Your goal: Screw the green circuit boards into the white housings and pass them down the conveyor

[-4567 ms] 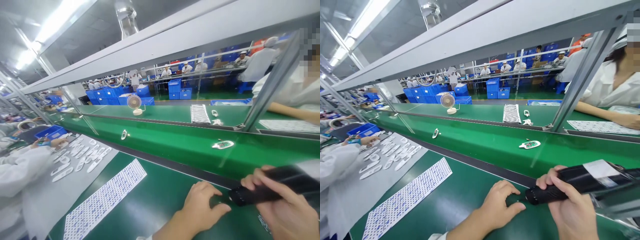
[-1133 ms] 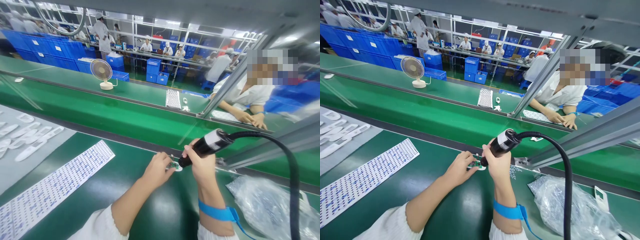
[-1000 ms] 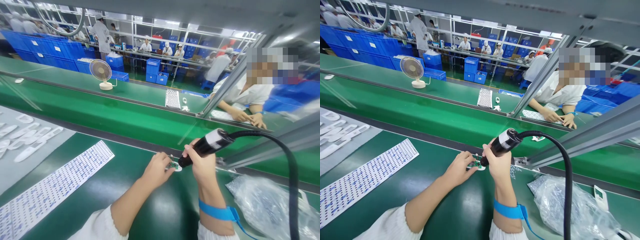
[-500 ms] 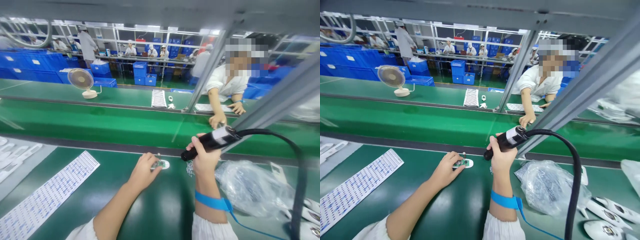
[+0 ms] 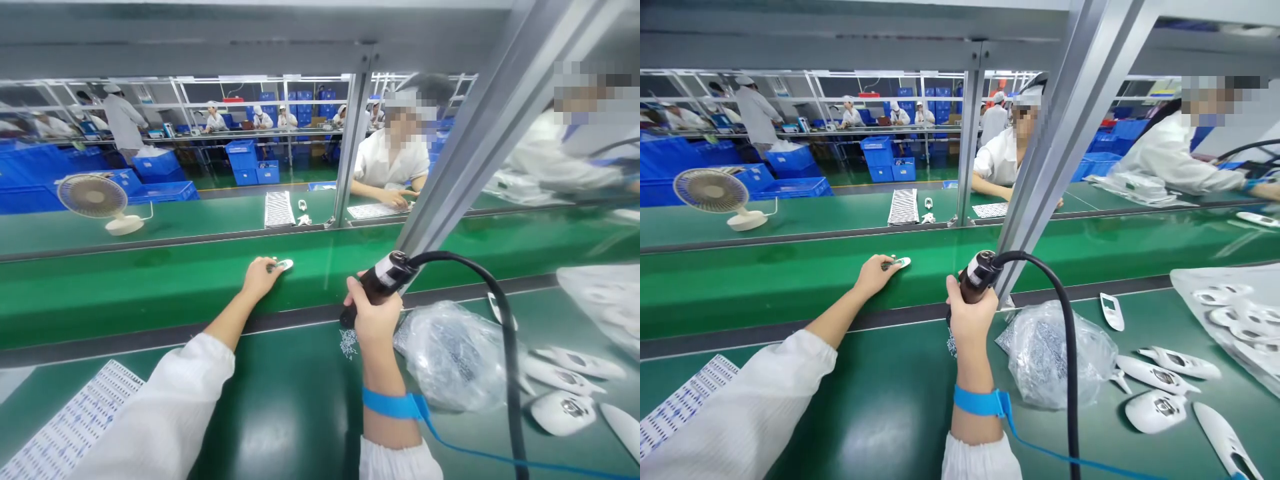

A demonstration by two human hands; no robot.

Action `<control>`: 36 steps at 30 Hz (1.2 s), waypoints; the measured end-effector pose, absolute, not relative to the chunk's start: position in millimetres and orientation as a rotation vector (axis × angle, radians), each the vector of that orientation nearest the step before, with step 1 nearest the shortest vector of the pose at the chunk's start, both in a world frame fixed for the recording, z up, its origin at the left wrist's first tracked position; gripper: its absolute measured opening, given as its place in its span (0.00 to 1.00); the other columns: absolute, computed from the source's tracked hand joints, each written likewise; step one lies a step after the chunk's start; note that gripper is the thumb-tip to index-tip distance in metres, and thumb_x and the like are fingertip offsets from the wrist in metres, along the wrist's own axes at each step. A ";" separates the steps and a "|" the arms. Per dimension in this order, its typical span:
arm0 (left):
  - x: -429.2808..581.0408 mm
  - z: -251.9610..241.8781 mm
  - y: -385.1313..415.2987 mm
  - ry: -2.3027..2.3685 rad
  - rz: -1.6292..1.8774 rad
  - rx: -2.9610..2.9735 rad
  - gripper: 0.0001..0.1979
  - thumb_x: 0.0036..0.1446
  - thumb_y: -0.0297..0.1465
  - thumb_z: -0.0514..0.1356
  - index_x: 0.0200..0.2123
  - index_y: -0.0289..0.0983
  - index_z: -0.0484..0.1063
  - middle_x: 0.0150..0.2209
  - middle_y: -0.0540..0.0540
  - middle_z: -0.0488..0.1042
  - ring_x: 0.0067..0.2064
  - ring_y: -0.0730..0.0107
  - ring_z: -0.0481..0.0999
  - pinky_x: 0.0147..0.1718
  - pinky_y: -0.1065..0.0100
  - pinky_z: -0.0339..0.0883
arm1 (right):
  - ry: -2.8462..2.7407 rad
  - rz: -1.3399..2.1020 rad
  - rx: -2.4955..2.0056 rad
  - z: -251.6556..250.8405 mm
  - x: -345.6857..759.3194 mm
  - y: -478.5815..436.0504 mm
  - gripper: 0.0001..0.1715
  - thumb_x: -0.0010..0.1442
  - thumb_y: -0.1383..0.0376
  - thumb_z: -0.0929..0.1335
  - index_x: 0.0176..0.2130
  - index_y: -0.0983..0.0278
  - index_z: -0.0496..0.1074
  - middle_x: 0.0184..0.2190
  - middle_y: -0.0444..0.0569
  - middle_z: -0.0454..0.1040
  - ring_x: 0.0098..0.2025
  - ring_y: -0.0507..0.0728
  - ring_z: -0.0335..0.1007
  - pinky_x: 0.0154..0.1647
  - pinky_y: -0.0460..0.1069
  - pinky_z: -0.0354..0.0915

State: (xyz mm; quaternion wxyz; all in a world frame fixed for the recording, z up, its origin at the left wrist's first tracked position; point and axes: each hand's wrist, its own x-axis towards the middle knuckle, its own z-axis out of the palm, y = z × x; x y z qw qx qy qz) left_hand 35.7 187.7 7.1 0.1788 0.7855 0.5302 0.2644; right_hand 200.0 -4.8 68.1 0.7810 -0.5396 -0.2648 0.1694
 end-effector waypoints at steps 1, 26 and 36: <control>36.9 7.0 196.3 1.541 0.761 2.191 0.12 0.59 0.39 0.63 0.38 0.35 0.76 0.41 0.40 0.76 0.42 0.57 0.75 0.44 0.60 0.68 | -0.562 0.373 -1.163 67.8 199.9 -4.7 0.16 0.49 0.59 0.76 0.34 0.66 0.72 0.18 0.43 0.71 0.19 0.56 0.67 0.23 0.51 0.66; 65.0 -9.3 23.0 1.037 0.851 2.330 0.08 0.58 0.27 0.63 0.42 0.42 0.76 0.48 0.45 0.75 0.54 0.55 0.69 0.54 0.48 0.63 | -0.403 0.496 -0.871 66.0 202.0 -1.3 0.17 0.48 0.62 0.76 0.34 0.62 0.69 0.18 0.37 0.66 0.17 0.52 0.63 0.20 0.49 0.62; 65.3 -8.8 23.9 1.027 0.851 2.328 0.04 0.59 0.26 0.62 0.35 0.40 0.75 0.45 0.45 0.76 0.53 0.57 0.70 0.51 0.50 0.63 | -0.390 0.506 -0.837 67.5 201.4 -1.5 0.16 0.47 0.64 0.77 0.33 0.63 0.70 0.17 0.38 0.67 0.17 0.52 0.63 0.20 0.48 0.62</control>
